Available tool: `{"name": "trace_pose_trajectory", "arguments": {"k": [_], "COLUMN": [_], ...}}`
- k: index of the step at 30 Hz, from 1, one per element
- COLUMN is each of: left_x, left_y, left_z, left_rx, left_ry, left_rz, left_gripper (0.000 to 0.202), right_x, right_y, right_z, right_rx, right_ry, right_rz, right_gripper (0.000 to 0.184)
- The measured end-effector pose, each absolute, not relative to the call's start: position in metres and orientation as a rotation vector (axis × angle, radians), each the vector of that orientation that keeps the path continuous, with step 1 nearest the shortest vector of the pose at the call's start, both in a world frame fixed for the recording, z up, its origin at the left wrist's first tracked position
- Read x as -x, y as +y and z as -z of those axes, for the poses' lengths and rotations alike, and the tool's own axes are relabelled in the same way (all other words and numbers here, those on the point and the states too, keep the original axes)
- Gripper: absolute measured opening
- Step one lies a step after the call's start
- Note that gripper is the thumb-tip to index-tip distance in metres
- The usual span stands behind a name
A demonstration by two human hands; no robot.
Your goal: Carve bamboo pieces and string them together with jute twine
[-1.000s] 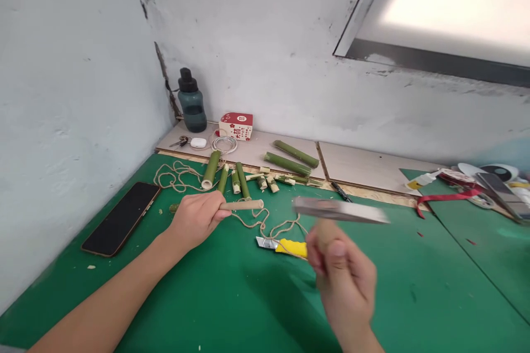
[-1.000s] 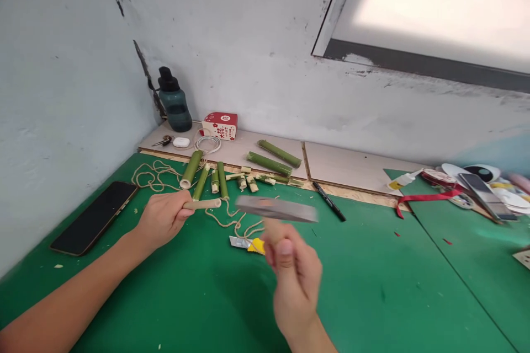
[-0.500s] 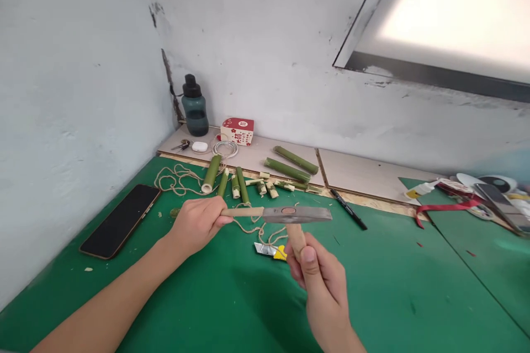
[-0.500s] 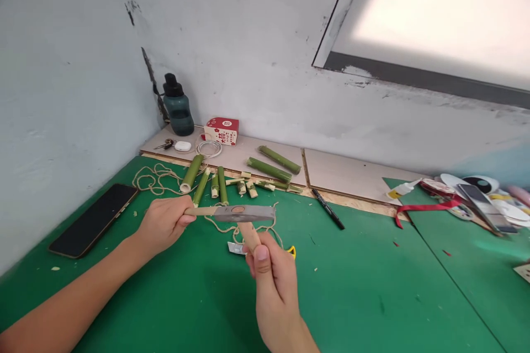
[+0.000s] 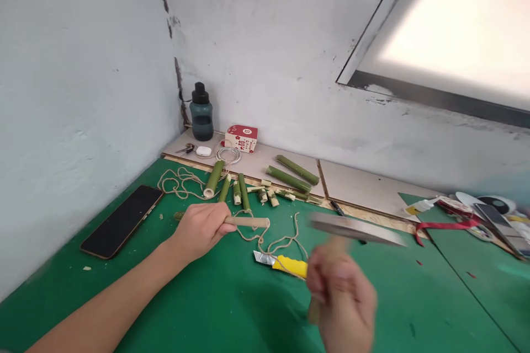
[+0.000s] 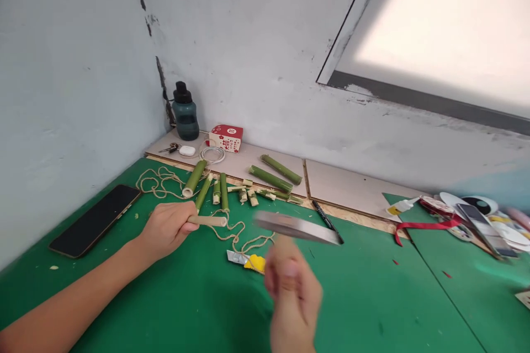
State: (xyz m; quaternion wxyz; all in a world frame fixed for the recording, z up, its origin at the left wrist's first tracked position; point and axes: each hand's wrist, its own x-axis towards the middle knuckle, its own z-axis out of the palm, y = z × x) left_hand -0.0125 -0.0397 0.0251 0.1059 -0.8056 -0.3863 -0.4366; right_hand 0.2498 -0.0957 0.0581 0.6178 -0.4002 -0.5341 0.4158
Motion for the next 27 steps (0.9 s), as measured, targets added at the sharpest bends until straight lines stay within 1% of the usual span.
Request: {"name": "trace_pose_trajectory", "arguments": {"k": [2, 6, 11, 15, 19, 20, 23, 24, 27], "left_x": [0.0131, 0.015, 0.0181, 0.021, 0.0202, 0.0199, 0.0191, 0.0189, 0.0189], "left_y": [-0.0395, -0.0384, -0.0387, -0.0406, -0.0412, -0.0409, -0.0398, -0.0396, -0.0396], "left_z": [-0.0244, -0.024, -0.0247, -0.0251, -0.0215, -0.0202, -0.0173, -0.0168, -0.0165], "left_rx": [2.372, 2.332, 2.36, 2.351, 2.409, 2.408, 2.402, 2.407, 2.415], "left_ry": [-1.136, -1.186, -1.188, -1.218, -1.147, -1.158, -1.211, -1.205, -1.181], "left_rz": [1.278, 1.271, 1.275, 1.28, 1.28, 1.27, 1.24, 1.243, 1.245], "left_gripper": [0.048, 0.047, 0.049, 0.048, 0.044, 0.043, 0.044, 0.044, 0.044], "right_x": [-0.2508, -0.252, -0.2458, -0.2432, -0.2434, -0.244, -0.2463, -0.2469, -0.2478], "right_y": [-0.0936, -0.0921, -0.0961, -0.0974, -0.0962, -0.0962, -0.0965, -0.0965, -0.0963], "right_z": [-0.0579, -0.0617, -0.0613, -0.0602, -0.0581, -0.0574, -0.0567, -0.0569, -0.058], "right_rx": [0.981, 0.882, 0.996, 0.882, 0.967, 0.967, 0.876, 0.873, 0.97], "right_ry": [-1.326, -1.076, -1.375, -1.098, -1.327, -1.327, -1.102, -1.092, -1.339], "right_rz": [-1.028, -0.884, -1.063, -0.912, -1.117, -1.102, -0.908, -0.901, -1.053], "right_gripper": [0.04, 0.036, 0.046, 0.041, 0.048, 0.048, 0.043, 0.042, 0.045]}}
